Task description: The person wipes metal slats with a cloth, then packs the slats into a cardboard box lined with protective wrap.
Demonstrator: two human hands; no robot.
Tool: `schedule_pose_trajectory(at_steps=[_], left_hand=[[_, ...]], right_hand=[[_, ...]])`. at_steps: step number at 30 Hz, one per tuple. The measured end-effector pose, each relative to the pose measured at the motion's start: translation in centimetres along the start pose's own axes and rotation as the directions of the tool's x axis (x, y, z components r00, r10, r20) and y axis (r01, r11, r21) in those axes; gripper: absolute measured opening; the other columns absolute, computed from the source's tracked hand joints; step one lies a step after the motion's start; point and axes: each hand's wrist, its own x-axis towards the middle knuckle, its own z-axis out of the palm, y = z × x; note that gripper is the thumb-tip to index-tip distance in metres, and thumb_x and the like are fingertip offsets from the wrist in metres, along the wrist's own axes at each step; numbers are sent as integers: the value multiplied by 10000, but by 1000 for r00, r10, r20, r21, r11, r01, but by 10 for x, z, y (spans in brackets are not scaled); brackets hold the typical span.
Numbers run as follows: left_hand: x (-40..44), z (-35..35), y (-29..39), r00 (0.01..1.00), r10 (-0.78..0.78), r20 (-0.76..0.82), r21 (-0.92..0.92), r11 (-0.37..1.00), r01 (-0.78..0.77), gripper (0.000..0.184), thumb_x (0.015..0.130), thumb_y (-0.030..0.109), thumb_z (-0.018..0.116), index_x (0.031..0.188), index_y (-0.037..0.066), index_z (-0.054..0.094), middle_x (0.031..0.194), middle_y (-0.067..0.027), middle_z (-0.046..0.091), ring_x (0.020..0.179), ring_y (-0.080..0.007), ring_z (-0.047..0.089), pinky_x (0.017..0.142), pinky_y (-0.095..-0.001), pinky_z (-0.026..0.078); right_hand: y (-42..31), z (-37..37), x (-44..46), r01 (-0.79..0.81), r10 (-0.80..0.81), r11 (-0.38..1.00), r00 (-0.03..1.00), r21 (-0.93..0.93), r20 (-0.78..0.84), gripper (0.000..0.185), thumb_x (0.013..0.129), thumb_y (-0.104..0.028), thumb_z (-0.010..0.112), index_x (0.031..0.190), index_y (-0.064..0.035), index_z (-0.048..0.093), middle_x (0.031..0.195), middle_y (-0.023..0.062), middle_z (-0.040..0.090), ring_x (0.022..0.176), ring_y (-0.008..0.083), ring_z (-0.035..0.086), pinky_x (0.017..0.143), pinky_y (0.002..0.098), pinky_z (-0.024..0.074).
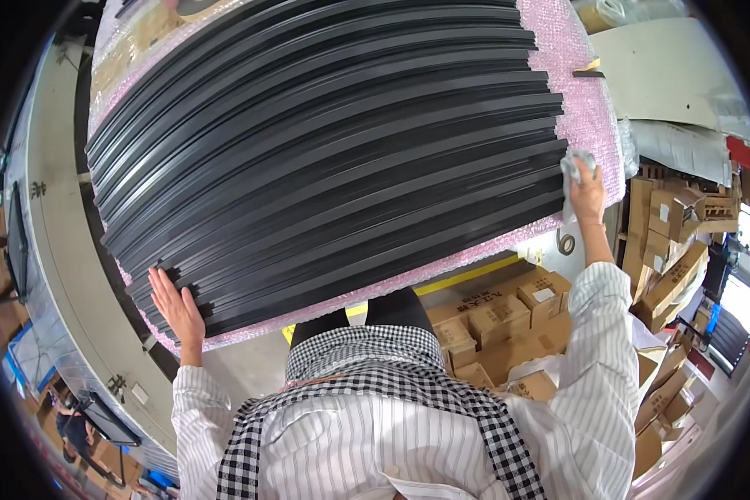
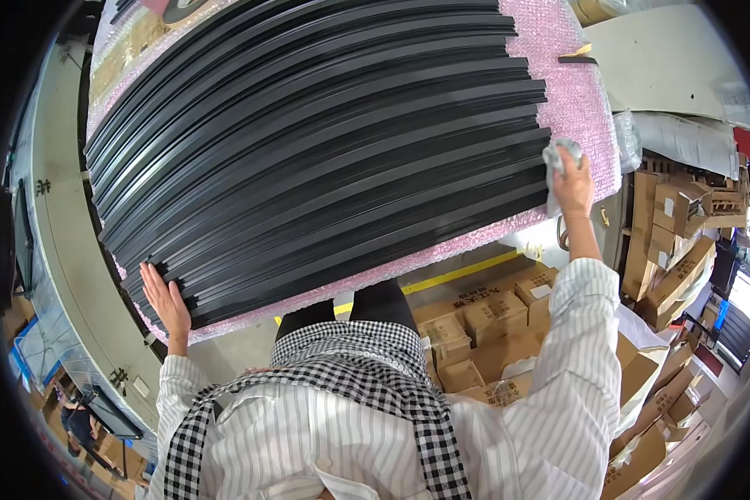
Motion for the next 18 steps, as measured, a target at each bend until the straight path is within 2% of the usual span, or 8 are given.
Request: schedule_pose_trajectory(at_steps=[1, 5, 9, 12, 13, 14, 15, 18], left_hand=[[-2, -2, 1, 1000, -1, 4, -8, 1000, 1, 592, 981, 279, 346, 1500, 35, 198, 1577, -153, 156, 1463, -303, 127, 1164, -459, 89], [-3, -1, -1, 1000, 1, 2, 6, 1000, -1, 577, 990, 251, 346, 1507, 49, 187, 1584, -134, 146, 1468, -280, 113, 1168, -440, 73], [-2, -1, -2, 1000, 5, -7, 0, 1000, -5, 581, 987, 251, 356, 1505, 46, 191, 1583, -136, 147, 1468, -283, 115, 1169, -439, 74], [-2, -5, -2, 1000, -30, 6, -68, 997, 30, 589, 985, 260, 371, 1504, 45, 193, 1583, -137, 147, 1467, -285, 117, 1168, -437, 78], [-2, -8, -6, 999, -44, 18, -104, 993, 46, 593, 985, 265, 379, 1503, 45, 195, 1583, -138, 147, 1467, -286, 119, 1168, -436, 80], [4, -13, -12, 999, -48, 15, -94, 994, 49, 593, 985, 265, 379, 1503, 45, 195, 1583, -138, 147, 1467, -286, 119, 1168, -436, 80], [15, -19, -15, 996, -69, -47, -102, 993, 64, 597, 981, 269, 391, 1500, 42, 201, 1580, -146, 152, 1465, -293, 124, 1166, -448, 84], [38, -19, -35, 979, -119, -164, -134, 986, 98, 606, 975, 278, 414, 1494, 38, 214, 1574, -164, 161, 1461, -307, 133, 1160, -473, 92]], right_hand=[[13, 0, 0, -120, 126, 990, 987, -67, 95, 465, 800, -179, 668, 1240, -288, 568, 1043, 167, 552, 854, 378, 625, 639, 450, 546], [68, -6, 30, -347, 333, 916, 938, -201, -98, 374, 830, -258, 679, 1199, -237, 618, 1033, 177, 605, 937, 368, 615, 763, 472, 508], [-14, -64, 69, -372, 368, 927, 876, 49, -312, 332, 847, -272, 670, 1172, -211, 644, 1002, 167, 634, 918, 353, 614, 772, 438, 501], [-182, -91, 62, 97, 29, 926, 946, 365, -324, 320, 857, -178, 657, 1176, -187, 647, 984, 128, 640, 871, 311, 615, 763, 400, 503], [-257, -93, 48, -14, 140, 745, 981, 667, -137, 355, 829, -151, 677, 1181, -183, 644, 982, 113, 629, 865, 285, 626, 714, 393, 527], [-323, -101, 34, 187, -56, 793, 970, 580, -237, 327, 803, -194, 687, 1129, -190, 658, 1003, 105, 621, 819, 274, 626, 651, 382, 547], [-390, -109, 19, 219, -210, 791, 974, 572, -83, 305, 762, -244, 700, 1060, -192, 666, 978, 96, 617, 772, 284, 623, 615, 388, 554], [-567, -124, -23, 456, -482, 465, 849, 759, -215, 402, 688, -249, 733, 1069, -174, 629, 954, 148, 544, 746, 272, 615, 585, 371, 545]])
